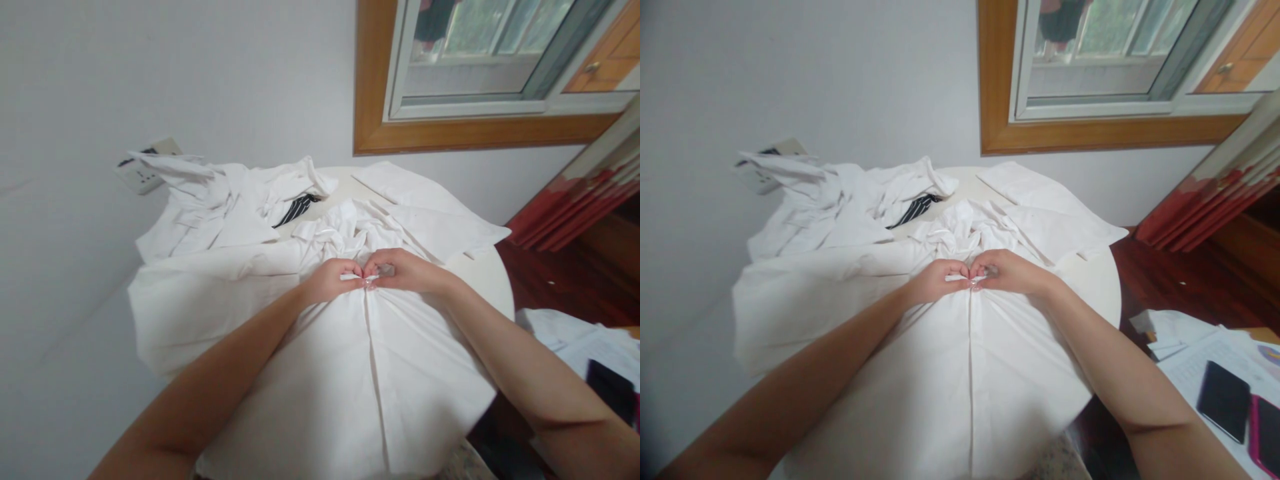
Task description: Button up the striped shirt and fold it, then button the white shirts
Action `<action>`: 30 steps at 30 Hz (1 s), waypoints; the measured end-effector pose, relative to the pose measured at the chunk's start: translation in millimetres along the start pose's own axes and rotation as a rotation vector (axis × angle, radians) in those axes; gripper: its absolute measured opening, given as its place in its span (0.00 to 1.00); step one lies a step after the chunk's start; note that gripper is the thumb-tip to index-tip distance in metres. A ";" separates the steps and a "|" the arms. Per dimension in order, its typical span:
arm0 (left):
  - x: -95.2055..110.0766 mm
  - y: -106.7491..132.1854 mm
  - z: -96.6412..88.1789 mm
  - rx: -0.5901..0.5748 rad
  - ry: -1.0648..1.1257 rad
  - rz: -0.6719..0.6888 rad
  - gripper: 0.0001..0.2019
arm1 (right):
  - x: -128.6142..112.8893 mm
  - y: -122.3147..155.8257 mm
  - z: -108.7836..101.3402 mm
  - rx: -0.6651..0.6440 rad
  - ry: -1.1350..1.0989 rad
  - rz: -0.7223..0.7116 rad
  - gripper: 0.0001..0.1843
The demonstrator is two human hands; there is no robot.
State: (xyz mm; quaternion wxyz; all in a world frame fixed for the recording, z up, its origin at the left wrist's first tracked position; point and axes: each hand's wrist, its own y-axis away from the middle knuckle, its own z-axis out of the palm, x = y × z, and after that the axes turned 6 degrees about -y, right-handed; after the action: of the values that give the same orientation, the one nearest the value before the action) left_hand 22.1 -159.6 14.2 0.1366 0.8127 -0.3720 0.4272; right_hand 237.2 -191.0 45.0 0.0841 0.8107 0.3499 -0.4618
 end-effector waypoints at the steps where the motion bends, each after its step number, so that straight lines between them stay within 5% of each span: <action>1: 0.2 0.0 -0.1 -0.005 0.009 -0.005 0.14 | 0.1 -0.3 0.6 0.005 0.013 -0.003 0.11; 15: 0.6 -0.4 -0.6 -0.052 0.067 -0.016 0.17 | -0.8 0.0 0.3 0.014 0.002 -0.036 0.10; 21: 2.7 -1.1 -3.8 0.011 0.058 0.017 0.17 | -1.9 2.4 -8.7 -0.013 -0.032 0.004 0.12; 30: 21.2 5.1 -19.8 0.345 -0.767 0.190 0.14 | -0.8 4.2 -23.3 0.061 -0.084 0.034 0.10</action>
State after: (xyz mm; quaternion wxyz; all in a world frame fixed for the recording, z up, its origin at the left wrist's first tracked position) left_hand 14.3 -162.8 42.4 -0.1895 0.8858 -0.3919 0.1608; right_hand 255.7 -183.8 58.0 0.0820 0.7986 0.3181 -0.5043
